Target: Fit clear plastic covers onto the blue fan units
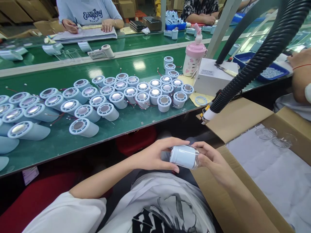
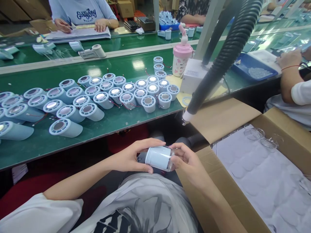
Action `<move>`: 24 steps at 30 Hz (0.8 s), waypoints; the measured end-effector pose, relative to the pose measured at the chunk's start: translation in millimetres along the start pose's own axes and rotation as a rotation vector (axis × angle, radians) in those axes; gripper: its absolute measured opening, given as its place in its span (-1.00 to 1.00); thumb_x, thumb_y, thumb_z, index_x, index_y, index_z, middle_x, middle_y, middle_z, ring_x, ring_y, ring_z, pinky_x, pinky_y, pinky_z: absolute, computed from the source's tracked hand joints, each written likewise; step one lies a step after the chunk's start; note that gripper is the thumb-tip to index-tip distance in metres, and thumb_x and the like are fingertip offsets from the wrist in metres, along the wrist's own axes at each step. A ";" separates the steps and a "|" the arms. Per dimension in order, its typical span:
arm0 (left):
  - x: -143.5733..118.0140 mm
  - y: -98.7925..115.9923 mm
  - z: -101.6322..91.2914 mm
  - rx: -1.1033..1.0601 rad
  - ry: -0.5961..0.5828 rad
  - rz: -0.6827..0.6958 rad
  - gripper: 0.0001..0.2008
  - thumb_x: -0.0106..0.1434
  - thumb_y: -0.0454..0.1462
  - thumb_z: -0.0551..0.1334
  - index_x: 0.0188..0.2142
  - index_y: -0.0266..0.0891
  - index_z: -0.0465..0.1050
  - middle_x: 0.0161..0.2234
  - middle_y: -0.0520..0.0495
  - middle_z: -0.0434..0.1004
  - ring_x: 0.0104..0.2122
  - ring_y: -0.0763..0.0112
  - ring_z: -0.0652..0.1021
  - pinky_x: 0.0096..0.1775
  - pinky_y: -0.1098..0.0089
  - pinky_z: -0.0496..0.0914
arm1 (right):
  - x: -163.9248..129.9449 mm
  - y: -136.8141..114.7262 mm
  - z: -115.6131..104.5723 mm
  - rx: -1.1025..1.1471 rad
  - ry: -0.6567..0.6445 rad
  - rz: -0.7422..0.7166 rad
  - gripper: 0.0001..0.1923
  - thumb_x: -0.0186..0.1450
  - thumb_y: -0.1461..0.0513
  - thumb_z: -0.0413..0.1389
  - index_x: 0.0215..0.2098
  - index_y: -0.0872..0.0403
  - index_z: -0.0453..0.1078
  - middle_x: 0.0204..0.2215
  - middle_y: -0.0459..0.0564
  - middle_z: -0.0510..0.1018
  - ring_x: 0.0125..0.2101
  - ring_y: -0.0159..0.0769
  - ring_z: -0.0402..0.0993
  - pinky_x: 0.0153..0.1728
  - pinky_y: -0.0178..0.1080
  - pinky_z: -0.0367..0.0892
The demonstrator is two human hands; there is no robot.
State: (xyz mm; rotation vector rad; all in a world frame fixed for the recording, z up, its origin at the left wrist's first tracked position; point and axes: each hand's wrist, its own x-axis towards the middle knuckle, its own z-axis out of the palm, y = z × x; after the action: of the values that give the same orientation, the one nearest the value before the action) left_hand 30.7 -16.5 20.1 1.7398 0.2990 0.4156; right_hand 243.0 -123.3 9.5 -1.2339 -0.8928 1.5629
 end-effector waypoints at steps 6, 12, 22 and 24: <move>1.1 -1.9 -1.2 0.047 -0.013 0.061 -0.22 0.01 -0.31 0.46 0.22 -0.09 0.25 0.16 -0.22 0.34 0.16 0.16 0.37 0.10 0.25 0.36 | 2.5 3.7 0.2 0.045 0.009 0.078 -0.60 0.26 -0.08 0.15 -0.16 0.03 0.29 -0.46 -0.16 0.49 -0.51 -0.41 0.49 -0.44 -0.34 0.48; 3.5 -4.9 -2.2 0.071 -0.037 0.126 -0.19 -0.01 -0.33 0.46 0.22 -0.09 0.24 0.17 -0.22 0.34 0.17 0.17 0.36 0.15 0.24 0.31 | 4.1 0.1 7.5 0.098 -0.025 0.176 -0.51 0.24 -0.18 0.08 -0.27 0.08 0.25 -0.61 -0.11 0.54 -0.63 -0.37 0.51 -0.63 -0.42 0.40; 3.3 -7.2 -0.8 0.028 -0.017 0.174 -0.21 -0.01 -0.35 0.46 0.21 -0.01 0.26 0.22 -0.22 0.27 0.21 0.12 0.32 0.11 0.22 0.36 | 6.1 -1.7 12.4 0.279 -0.084 0.395 -0.44 0.27 -0.22 -0.01 -0.36 0.12 0.32 -0.69 -0.02 0.53 -0.76 -0.44 0.43 -0.78 -0.54 0.26; 2.9 -5.9 0.2 0.007 -0.012 0.152 -0.23 0.00 -0.35 0.46 0.19 -0.01 0.28 0.20 -0.22 0.28 0.19 0.12 0.33 0.03 0.27 0.43 | 6.2 -2.2 12.5 0.296 -0.107 0.455 -0.40 0.38 -0.15 -0.19 -0.42 0.14 0.34 -0.68 0.02 0.53 -0.77 -0.49 0.40 -0.78 -0.56 0.24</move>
State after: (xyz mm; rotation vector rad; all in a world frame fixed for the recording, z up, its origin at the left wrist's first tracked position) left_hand 33.6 -14.2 14.6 1.7775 0.1601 0.5148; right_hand 230.9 -116.7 12.6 -1.1964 -0.4345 2.0523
